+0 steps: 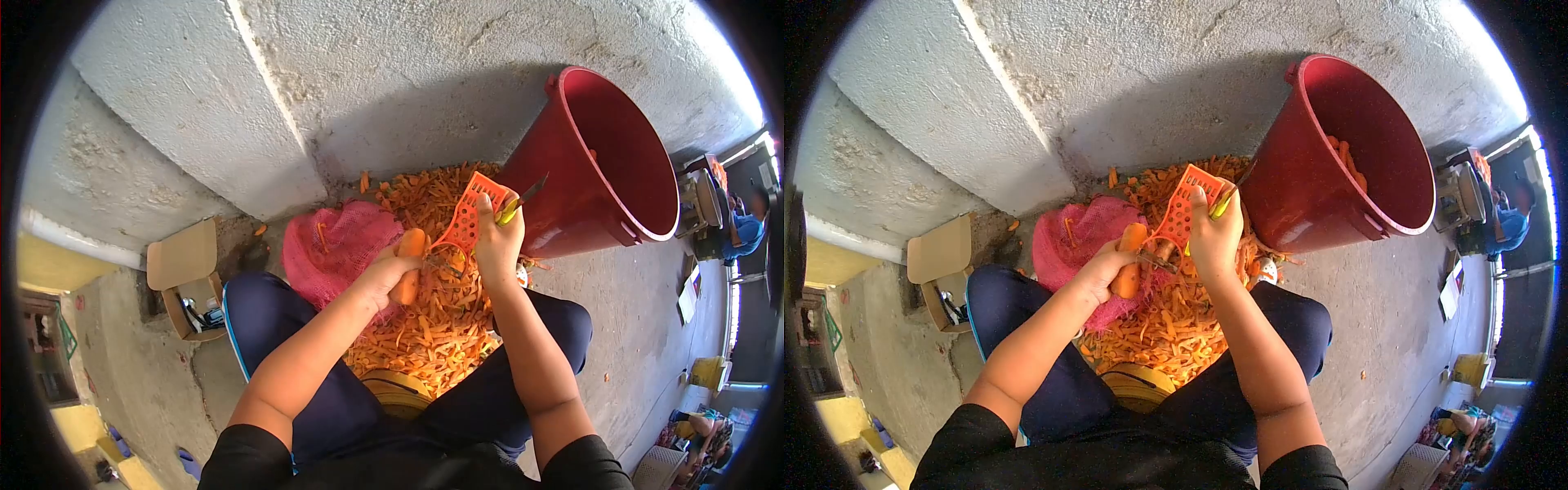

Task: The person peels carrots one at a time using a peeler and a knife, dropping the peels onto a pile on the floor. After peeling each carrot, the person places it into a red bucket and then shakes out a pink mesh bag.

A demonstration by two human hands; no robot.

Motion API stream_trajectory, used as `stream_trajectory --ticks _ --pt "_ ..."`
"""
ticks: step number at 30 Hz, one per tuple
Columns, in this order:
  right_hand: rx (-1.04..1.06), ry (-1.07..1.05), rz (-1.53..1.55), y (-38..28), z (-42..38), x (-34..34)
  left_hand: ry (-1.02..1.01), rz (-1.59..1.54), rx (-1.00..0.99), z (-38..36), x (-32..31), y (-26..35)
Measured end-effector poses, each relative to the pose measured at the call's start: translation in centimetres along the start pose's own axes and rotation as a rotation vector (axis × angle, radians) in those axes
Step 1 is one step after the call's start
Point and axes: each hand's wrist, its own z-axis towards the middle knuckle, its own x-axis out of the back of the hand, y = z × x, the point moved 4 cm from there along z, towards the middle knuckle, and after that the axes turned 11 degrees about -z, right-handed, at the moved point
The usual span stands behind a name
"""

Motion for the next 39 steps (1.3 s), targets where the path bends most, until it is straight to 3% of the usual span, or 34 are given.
stream_trajectory --ticks 5,11,14,20,23,26,29,30,33,36,39 --pt "-0.032 -0.042 0.039 0.0 -0.2 -0.4 -0.053 -0.359 0.103 0.6 0.1 -0.2" --pt "0.043 -0.133 0.065 -0.8 -2.3 -2.4 -0.188 -0.400 0.160 0.5 0.0 -0.7" --pt "0.140 -0.187 -0.045 -1.2 -3.3 -3.2 -0.019 -0.548 0.043 0.3 -0.8 -0.5" --pt "0.124 -0.192 -0.082 -1.5 -3.4 -3.2 -0.054 -0.513 0.067 -0.4 -1.0 -0.2" --pt "0.214 -0.139 -0.194 -2.0 -3.6 -3.0 0.014 -0.503 0.103 -1.4 -2.0 0.1" --pt "0.289 0.079 -0.399 -2.1 -2.0 -1.6 -0.133 -0.348 0.204 -1.5 -1.3 -0.9" --pt "0.122 0.283 -0.288 0.1 3.0 1.7 -0.274 -0.322 0.300 -2.2 -0.8 -2.5" --pt "0.107 0.351 -0.228 0.2 3.7 2.4 -0.208 -0.299 0.294 -2.3 -1.0 -2.4" --pt "0.105 0.213 -0.149 0.2 3.0 1.9 -0.080 -0.154 0.242 -2.0 -0.6 -1.3" --pt "0.147 -0.024 0.028 -0.9 -0.6 -0.9 -0.231 -0.442 0.158 -0.3 -0.3 -1.3" --pt "0.179 -0.132 -0.009 -1.8 -3.0 -2.2 -0.100 -0.492 0.187 -0.1 -0.5 -1.3"
